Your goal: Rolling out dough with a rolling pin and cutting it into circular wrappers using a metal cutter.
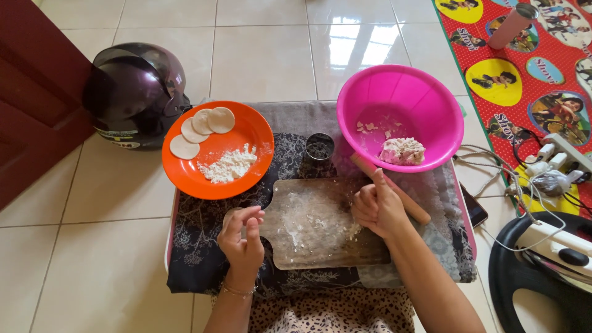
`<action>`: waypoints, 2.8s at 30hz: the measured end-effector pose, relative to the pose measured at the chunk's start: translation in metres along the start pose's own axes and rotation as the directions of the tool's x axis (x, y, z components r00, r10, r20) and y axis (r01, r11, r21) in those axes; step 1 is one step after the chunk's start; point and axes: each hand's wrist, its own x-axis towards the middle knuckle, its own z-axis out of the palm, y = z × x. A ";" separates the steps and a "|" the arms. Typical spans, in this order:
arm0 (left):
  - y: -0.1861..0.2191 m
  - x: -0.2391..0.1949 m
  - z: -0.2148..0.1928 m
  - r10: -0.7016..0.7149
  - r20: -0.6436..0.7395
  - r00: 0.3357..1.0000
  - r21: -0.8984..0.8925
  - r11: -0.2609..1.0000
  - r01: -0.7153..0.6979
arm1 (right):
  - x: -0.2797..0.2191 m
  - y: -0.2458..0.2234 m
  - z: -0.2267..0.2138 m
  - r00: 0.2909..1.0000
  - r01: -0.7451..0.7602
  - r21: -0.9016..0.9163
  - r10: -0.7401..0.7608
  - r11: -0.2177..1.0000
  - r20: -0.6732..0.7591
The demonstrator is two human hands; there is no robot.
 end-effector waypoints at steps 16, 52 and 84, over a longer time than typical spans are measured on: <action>0.001 0.000 0.000 -0.008 0.001 1.000 0.005 1.000 0.008 | -0.006 -0.001 -0.011 0.999 -0.043 -0.187 0.042 0.981 -0.008; -0.006 0.007 0.006 0.146 -0.080 0.986 0.031 0.989 -0.144 | 0.004 0.005 -0.022 0.982 -0.001 -0.019 -0.002 1.000 -0.188; -0.013 -0.011 0.009 -0.061 0.006 0.998 0.041 0.997 0.061 | -0.007 -0.009 0.005 0.978 -0.031 0.073 0.046 0.997 -0.206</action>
